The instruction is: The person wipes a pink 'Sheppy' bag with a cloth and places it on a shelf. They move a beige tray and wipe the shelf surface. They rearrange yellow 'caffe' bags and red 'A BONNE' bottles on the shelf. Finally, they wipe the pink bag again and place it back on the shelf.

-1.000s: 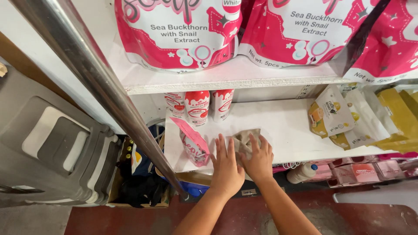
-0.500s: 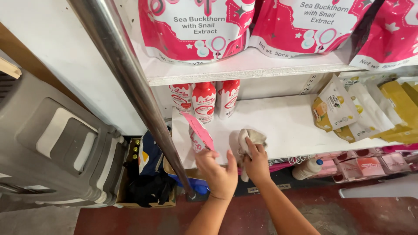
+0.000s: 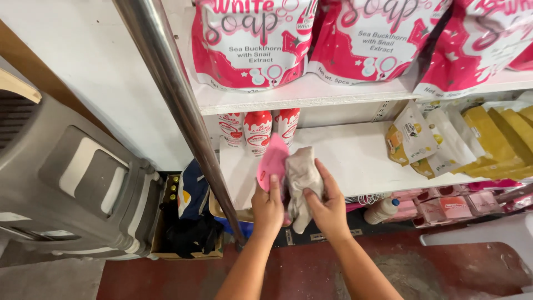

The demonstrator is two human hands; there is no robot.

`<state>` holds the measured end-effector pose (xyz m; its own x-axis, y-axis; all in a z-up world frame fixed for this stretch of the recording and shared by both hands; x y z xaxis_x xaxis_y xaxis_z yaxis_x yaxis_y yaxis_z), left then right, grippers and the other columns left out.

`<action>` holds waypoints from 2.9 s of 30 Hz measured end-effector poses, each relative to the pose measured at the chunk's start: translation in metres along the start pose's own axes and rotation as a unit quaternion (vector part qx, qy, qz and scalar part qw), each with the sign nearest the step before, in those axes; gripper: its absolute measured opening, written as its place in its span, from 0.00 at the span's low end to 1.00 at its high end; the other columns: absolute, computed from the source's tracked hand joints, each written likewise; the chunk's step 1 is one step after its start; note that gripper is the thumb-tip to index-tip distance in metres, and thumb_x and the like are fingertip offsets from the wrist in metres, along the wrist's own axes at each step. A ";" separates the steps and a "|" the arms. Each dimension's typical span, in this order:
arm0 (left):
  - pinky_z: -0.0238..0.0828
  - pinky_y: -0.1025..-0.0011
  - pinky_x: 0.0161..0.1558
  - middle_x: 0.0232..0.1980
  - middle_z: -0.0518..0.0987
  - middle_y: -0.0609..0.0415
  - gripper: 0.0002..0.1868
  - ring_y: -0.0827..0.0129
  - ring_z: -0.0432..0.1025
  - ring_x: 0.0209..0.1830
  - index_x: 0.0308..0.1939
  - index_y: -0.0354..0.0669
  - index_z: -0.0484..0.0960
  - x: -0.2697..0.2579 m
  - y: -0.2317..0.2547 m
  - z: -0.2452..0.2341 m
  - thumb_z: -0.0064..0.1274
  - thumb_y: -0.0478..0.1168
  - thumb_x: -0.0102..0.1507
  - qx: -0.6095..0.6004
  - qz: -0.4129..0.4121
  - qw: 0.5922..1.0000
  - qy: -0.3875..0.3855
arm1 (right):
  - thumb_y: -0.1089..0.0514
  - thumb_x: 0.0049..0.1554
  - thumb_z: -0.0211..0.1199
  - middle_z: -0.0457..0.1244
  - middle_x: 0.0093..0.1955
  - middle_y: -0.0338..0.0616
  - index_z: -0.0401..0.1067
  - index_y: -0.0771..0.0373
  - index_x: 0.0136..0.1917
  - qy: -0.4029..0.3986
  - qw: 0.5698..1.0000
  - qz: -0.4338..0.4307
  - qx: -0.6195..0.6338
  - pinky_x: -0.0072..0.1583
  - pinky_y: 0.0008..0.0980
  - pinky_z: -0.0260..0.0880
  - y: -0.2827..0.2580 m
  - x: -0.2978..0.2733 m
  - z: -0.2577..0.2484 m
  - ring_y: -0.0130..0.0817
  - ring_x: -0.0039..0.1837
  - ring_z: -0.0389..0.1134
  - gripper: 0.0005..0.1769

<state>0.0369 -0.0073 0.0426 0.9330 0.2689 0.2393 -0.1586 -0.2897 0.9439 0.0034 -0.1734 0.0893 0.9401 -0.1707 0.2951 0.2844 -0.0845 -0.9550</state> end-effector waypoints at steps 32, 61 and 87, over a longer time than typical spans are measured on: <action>0.71 0.74 0.40 0.34 0.83 0.57 0.31 0.76 0.74 0.35 0.38 0.36 0.86 -0.041 0.234 -0.109 0.44 0.62 0.68 -0.313 -0.187 0.890 -0.274 | 0.59 0.51 0.71 0.59 0.71 0.60 0.65 0.66 0.63 0.072 0.886 -0.315 -0.332 0.75 0.56 0.54 -0.304 -0.117 0.044 0.63 0.77 0.56 0.29; 0.70 0.65 0.60 0.62 0.74 0.46 0.42 0.63 0.71 0.60 0.73 0.36 0.64 -0.070 0.345 -0.093 0.56 0.30 0.52 -0.282 0.014 0.844 -0.456 | 0.70 0.53 0.69 0.57 0.74 0.51 0.44 0.63 0.82 0.126 0.974 -0.080 0.169 0.74 0.41 0.68 -0.342 -0.066 -0.092 0.41 0.73 0.63 0.52; 0.71 0.66 0.65 0.68 0.72 0.53 0.56 0.68 0.68 0.68 0.79 0.43 0.53 -0.137 0.398 0.082 0.68 0.30 0.51 -0.242 0.044 0.939 -0.242 | 0.51 0.53 0.74 0.55 0.71 0.61 0.57 0.66 0.74 0.020 0.851 -0.404 -0.336 0.74 0.61 0.53 -0.397 -0.016 -0.217 0.62 0.73 0.56 0.44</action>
<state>-0.1277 -0.2348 0.3669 0.9281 -0.2194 0.3007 -0.2612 0.1918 0.9461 -0.1652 -0.3505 0.4707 0.4782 0.1778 0.8600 0.6500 -0.7302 -0.2105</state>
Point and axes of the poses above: each hand's wrist, its own x-axis towards the middle knuckle, its own z-axis out of the palm, y = z × x, the point moved 6 cm from there along x, towards the middle knuckle
